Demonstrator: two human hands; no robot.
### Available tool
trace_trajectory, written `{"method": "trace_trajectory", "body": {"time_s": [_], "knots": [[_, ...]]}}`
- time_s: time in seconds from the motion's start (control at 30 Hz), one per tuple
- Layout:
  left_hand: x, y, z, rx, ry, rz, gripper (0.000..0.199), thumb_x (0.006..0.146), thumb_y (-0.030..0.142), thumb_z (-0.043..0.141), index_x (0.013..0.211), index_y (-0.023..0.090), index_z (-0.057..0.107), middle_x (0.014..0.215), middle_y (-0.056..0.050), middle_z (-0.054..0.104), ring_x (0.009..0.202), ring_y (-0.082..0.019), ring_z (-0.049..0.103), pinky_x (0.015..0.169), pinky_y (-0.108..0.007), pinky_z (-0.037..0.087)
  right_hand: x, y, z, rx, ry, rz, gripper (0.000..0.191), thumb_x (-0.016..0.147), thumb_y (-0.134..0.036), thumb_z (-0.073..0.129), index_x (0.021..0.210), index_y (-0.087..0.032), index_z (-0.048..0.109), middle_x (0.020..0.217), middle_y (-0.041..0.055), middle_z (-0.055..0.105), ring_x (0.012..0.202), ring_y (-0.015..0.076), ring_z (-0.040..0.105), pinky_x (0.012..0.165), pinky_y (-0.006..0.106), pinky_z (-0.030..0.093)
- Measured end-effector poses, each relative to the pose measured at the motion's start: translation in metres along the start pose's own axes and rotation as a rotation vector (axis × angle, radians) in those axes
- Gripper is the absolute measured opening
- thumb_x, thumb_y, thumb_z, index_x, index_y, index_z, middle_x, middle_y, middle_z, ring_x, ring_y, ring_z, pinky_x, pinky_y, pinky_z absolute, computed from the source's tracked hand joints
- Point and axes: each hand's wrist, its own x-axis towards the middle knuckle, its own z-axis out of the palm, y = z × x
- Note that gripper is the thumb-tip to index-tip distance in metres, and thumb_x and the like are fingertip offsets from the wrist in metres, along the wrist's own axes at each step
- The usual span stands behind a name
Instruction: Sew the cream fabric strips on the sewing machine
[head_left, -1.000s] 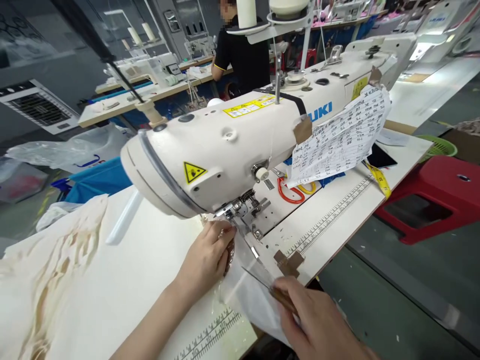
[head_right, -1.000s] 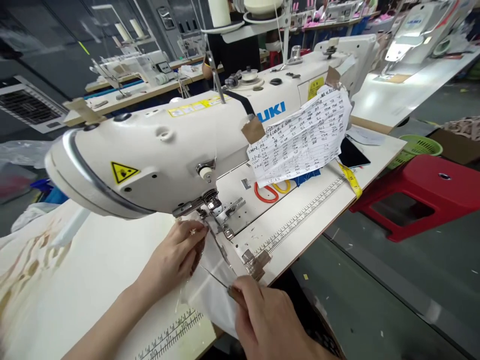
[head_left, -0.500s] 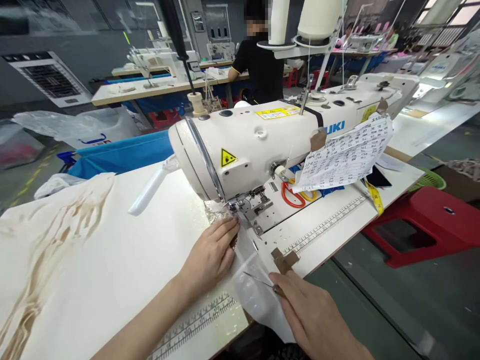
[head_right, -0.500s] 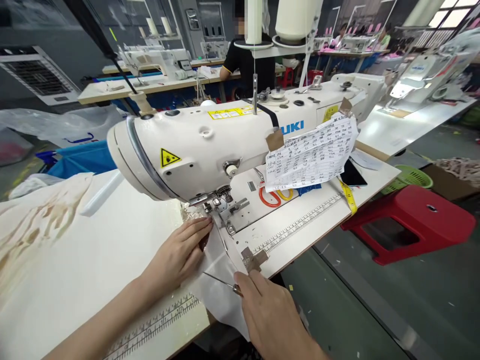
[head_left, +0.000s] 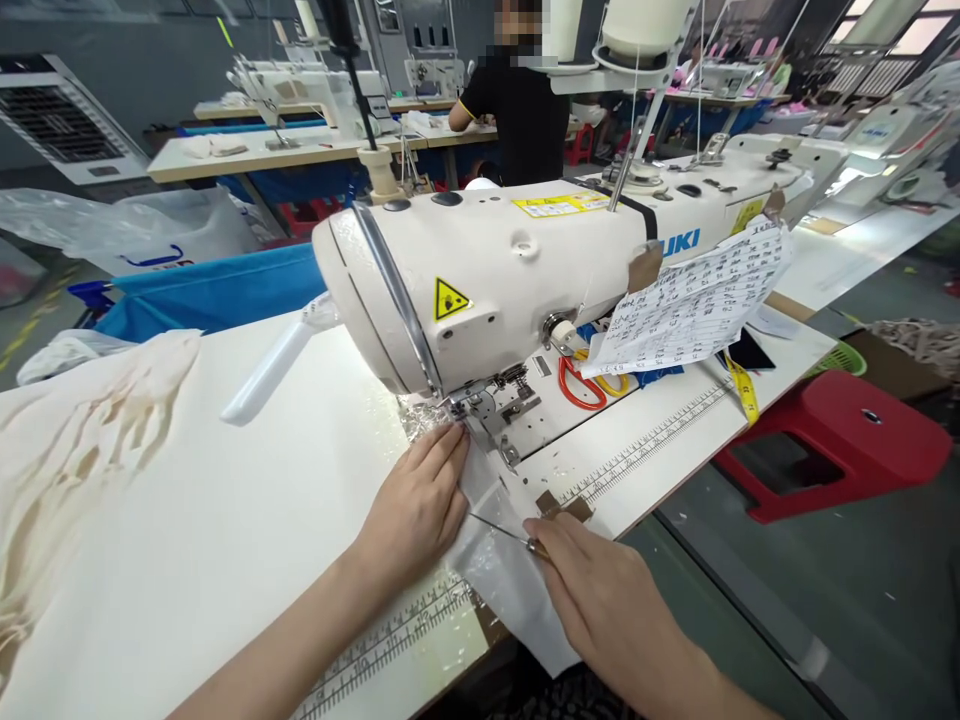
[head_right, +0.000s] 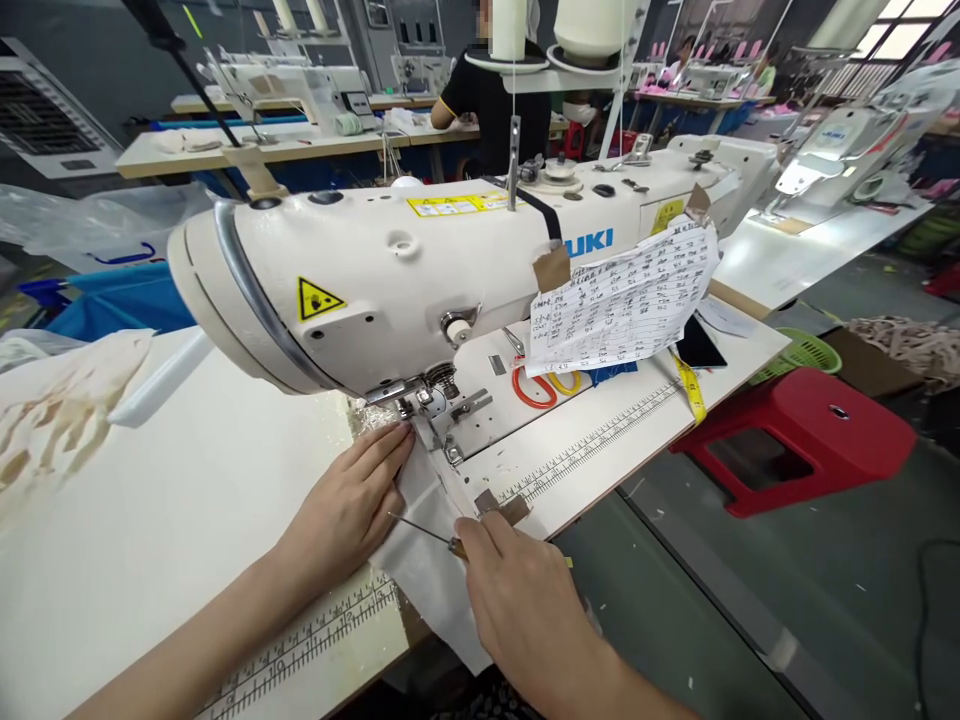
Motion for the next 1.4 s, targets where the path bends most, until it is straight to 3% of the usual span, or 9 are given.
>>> {"method": "trace_trajectory", "body": {"time_s": [0.27, 0.4, 0.57, 0.87, 1.27, 1.4], "knots": [[0.005, 0.009, 0.001, -0.005, 0.019, -0.128, 0.046, 0.094, 0.019, 0.037, 0.137, 0.005, 0.048, 0.129, -0.019, 0.054, 0.121, -0.034, 0.051, 0.101, -0.051, 0.051, 0.011, -0.001, -0.003, -0.039, -0.046, 0.047, 0.035, 0.086, 0.003, 0.046, 0.115, -0.014, 0.057, 0.097, 0.0084, 0.066, 0.078, 0.0228, 0.068, 0.056, 0.031, 0.049], [0.003, 0.006, 0.000, 0.020, 0.010, -0.084, 0.048, 0.096, 0.019, 0.036, 0.141, 0.005, 0.042, 0.133, -0.020, 0.052, 0.127, -0.035, 0.047, 0.104, -0.053, 0.048, 0.018, -0.003, -0.007, -0.075, -0.111, 0.103, 0.029, 0.085, 0.002, 0.054, 0.107, -0.016, 0.060, 0.095, 0.0065, 0.065, 0.076, 0.0211, 0.066, 0.055, 0.029, 0.046], [-0.005, 0.008, -0.001, 0.050, -0.027, -0.024, 0.052, 0.098, 0.020, 0.033, 0.148, 0.007, 0.030, 0.144, -0.021, 0.046, 0.137, -0.036, 0.040, 0.110, -0.053, 0.041, 0.023, -0.003, -0.007, -0.103, -0.129, 0.097, 0.032, 0.087, -0.001, 0.058, 0.115, -0.014, 0.058, 0.097, 0.0064, 0.065, 0.077, 0.0197, 0.065, 0.052, 0.028, 0.040], [-0.009, 0.015, -0.004, 0.058, -0.019, 0.034, 0.054, 0.097, 0.020, 0.033, 0.149, 0.005, 0.029, 0.145, -0.021, 0.048, 0.138, -0.036, 0.040, 0.108, -0.051, 0.041, 0.027, -0.007, -0.004, -0.106, -0.123, 0.071, 0.033, 0.089, -0.004, 0.057, 0.120, -0.016, 0.053, 0.092, 0.0041, 0.064, 0.080, 0.0206, 0.064, 0.054, 0.030, 0.040], [-0.002, 0.012, -0.006, 0.115, 0.001, 0.020, 0.043, 0.095, 0.017, 0.036, 0.135, 0.004, 0.047, 0.137, -0.022, 0.054, 0.129, -0.035, 0.047, 0.110, -0.055, 0.035, 0.041, -0.005, 0.002, -0.125, -0.162, 0.043, 0.027, 0.090, -0.005, 0.054, 0.115, -0.016, 0.054, 0.094, 0.0055, 0.065, 0.077, 0.0224, 0.066, 0.053, 0.030, 0.042], [0.002, 0.010, -0.007, 0.118, 0.011, -0.074, 0.040, 0.096, 0.019, 0.037, 0.131, 0.007, 0.053, 0.128, -0.020, 0.055, 0.122, -0.036, 0.049, 0.100, -0.053, 0.045, 0.048, -0.006, 0.004, -0.134, -0.167, 0.041, 0.024, 0.091, -0.005, 0.053, 0.113, -0.015, 0.056, 0.094, 0.0069, 0.067, 0.078, 0.0219, 0.066, 0.053, 0.028, 0.043]]}}
